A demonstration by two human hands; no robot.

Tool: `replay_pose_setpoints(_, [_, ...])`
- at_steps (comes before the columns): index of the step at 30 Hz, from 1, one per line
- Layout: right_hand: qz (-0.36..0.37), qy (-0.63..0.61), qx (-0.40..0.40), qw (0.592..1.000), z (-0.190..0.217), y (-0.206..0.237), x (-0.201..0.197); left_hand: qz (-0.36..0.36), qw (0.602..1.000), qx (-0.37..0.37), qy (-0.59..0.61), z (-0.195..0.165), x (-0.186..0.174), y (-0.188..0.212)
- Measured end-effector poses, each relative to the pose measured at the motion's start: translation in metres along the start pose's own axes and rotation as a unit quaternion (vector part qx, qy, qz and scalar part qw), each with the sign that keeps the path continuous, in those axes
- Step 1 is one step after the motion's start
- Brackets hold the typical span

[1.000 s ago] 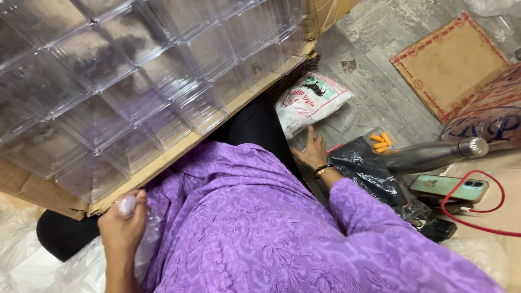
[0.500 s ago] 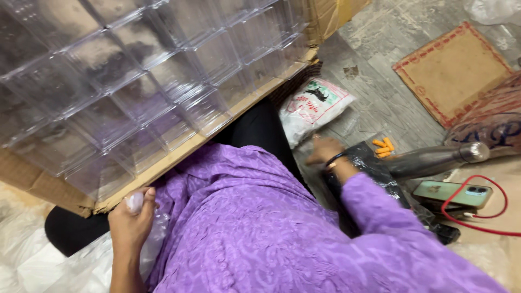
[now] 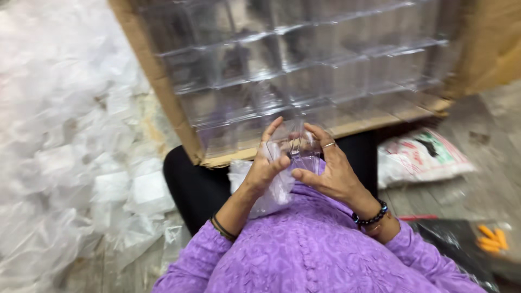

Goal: The person sits on the floor in front of a compartment tray and wraps small clear plastic boxes in thin plastic bags one at a time, then places each wrapped box into a compartment of the tray. They repeatedly take a box, pull a bag over it, and set the covered box into the grid.

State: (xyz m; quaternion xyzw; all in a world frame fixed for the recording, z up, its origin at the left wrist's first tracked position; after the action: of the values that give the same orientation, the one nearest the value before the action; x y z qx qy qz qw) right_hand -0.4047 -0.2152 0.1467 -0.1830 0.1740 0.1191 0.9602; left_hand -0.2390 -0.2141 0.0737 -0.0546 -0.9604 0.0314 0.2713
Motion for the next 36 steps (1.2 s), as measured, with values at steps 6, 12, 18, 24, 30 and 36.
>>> replay_pose_setpoints(6, [0.014, -0.186, 0.041, 0.982, -0.023, -0.002, 0.031, 0.004, 0.993, 0.089, -0.076, -0.029, -0.018, 0.013])
replay_pose_setpoints(12, [0.033, -0.279, 0.003, 0.96, -0.035, 0.008, 0.038, 0.011, 0.986, 0.121, -0.118, -0.021, -0.033, 0.022])
replay_pose_setpoints(18, [0.046, -0.271, -0.017, 0.961, -0.028, 0.009, 0.034, 0.02, 0.985, 0.118, -0.127, -0.018, -0.031, 0.027])
replay_pose_setpoints(24, [0.008, -0.14, -0.02, 0.99, -0.016, 0.012, 0.042, -0.014, 0.971, 0.188, -0.143, -0.018, -0.025, 0.023])
replay_pose_setpoints(30, [0.147, 0.022, -0.153, 0.977, -0.01, -0.009, 0.025, -0.047, 0.945, -0.252, 0.203, 0.01, -0.033, 0.026])
replay_pose_setpoints(36, [0.123, -0.029, -0.126, 0.984, -0.034, -0.019, 0.032, -0.075, 0.976, -0.206, 0.018, 0.005, -0.037, 0.024])
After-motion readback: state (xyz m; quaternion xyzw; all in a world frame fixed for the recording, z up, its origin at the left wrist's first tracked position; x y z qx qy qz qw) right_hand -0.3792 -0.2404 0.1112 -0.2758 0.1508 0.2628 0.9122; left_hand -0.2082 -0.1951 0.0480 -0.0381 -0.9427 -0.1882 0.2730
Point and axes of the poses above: each hand's wrist, its own y-axis away from the middle knuckle, its own x-axis out of the palm, z = x × y, the point moved 5 cm from there along -y, towards the middle knuckle, and after that the axes turned 10 degrees about -z, right-handed, at the moved point
